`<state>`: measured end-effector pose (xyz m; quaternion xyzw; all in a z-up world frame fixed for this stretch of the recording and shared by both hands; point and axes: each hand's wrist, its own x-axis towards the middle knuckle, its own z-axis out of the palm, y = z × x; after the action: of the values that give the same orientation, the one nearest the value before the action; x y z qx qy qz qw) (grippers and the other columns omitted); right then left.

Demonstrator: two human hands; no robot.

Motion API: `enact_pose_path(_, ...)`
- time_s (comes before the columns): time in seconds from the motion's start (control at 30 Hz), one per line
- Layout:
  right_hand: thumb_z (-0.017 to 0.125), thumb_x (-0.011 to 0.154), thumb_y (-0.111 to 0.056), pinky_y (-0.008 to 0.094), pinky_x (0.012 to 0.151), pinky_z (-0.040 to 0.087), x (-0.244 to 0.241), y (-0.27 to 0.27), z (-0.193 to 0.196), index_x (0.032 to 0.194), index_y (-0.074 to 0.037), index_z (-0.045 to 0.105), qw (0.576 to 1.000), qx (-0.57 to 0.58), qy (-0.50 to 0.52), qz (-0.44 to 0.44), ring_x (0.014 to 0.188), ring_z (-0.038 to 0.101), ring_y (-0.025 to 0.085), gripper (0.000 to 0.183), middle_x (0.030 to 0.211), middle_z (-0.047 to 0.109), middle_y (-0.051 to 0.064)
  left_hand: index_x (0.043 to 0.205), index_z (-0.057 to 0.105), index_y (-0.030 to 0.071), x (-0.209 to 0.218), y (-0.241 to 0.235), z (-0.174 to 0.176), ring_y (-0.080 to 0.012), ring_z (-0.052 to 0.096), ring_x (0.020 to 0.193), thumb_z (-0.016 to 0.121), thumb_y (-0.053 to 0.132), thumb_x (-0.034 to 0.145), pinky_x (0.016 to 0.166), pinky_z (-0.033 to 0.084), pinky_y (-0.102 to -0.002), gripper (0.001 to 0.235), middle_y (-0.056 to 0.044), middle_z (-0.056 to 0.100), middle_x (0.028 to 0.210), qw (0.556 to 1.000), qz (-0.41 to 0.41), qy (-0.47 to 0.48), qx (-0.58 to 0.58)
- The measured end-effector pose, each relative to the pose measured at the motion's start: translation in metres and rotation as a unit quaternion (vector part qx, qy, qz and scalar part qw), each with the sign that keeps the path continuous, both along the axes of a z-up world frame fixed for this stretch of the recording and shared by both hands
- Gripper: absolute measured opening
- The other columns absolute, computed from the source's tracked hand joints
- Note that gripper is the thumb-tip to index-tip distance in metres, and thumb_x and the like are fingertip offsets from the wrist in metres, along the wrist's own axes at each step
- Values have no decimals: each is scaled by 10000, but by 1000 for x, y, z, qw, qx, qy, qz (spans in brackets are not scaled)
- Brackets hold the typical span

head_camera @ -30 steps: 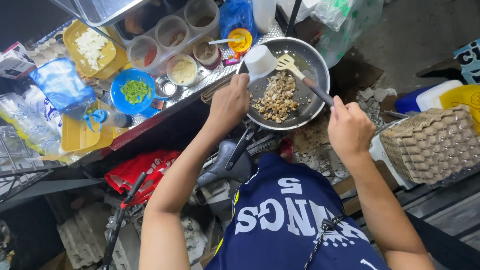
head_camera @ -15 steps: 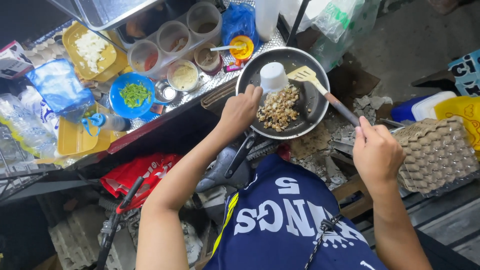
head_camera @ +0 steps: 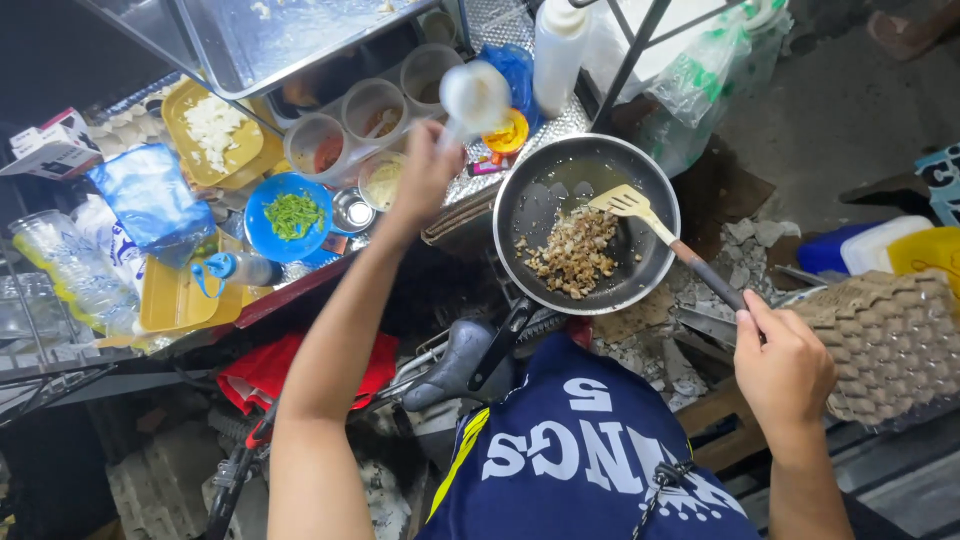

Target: Stir-frying meat and vegetables in a pan at a street food stall, adding seasonings and tossing the ingredients.

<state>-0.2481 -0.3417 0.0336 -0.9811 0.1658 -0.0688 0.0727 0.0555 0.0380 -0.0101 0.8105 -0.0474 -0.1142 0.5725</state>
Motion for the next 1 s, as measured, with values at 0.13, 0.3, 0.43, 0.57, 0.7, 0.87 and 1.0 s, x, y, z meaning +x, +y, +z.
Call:
enact_pose_path(0.13, 702, 1069, -182, 444, 627, 534, -8, 2, 4, 1351, -156, 802, 1000, -24, 13, -9, 801, 696, 305, 300, 1039, 761, 41, 1116, 448, 121, 69, 37, 50, -98, 558, 721, 464, 159, 1069, 637, 482, -252, 63, 1, 606, 867, 992, 128, 1, -4)
enact_pose_path(0.3, 671, 1086, -255, 488, 740, 558, -8, 8, -4, 1373, -231, 788, 998, -31, 31, -51, 934, 717, 334, 311, 1128, 757, 8, 1020, 390, 189, 221, 102, -58, -157, 400, 426, 497, 264, 1011, 408, 300, -300, 130, -103, 704, 690, 969, 179, -105, -131)
enact_pose_path(0.43, 733, 1069, -200, 454, 655, 531, -13, 15, -11, 1377, -196, 803, 999, -35, -6, -40, 847, 703, 300, 316, 1047, 749, 8, 1003, 424, 169, 181, 57, 0, -153, 586, 661, 436, 151, 1037, 645, 464, -338, 41, -34, 659, 731, 983, 110, -140, -52)
enact_pose_path(0.57, 743, 1077, -119, 432, 716, 519, -21, 20, -15, 1400, -79, 802, 997, -17, -79, -17, 904, 686, 285, 331, 1120, 734, 54, 1045, 441, 157, 118, 13, 35, -121, 542, 704, 430, 189, 1067, 631, 422, -308, 40, 6, 633, 831, 997, 33, -49, 43)
enact_pose_path(0.7, 709, 1093, -15, 429, 895, 530, -11, 43, 12, 1341, 26, 768, 987, 61, -144, 28, 1037, 687, 330, 258, 1158, 721, 162, 1065, 458, 140, 58, -12, 45, -120, 555, 713, 443, 189, 1081, 632, 452, -322, 54, 7, 604, 832, 996, -56, -17, 62)
enact_pose_path(0.87, 696, 1072, 0, 417, 883, 534, -12, 46, 16, 1321, 36, 754, 987, 90, -129, 40, 1030, 688, 324, 258, 1164, 723, 170, 1153, 501, 76, -16, -21, 28, -216, 642, 797, 479, 196, 1062, 650, 477, -354, 152, -113, 693, 1028, 993, -79, -28, 80)
enact_pose_path(1.0, 691, 1081, -63, 427, 843, 527, -23, 35, 2, 1337, -40, 773, 993, 77, -87, 10, 1026, 696, 321, 269, 1161, 739, 114, 1246, 488, 115, 15, 12, -16, -391, 645, 649, 515, 222, 1051, 524, 421, -546, 224, -147, 692, 806, 945, 26, -213, 248)
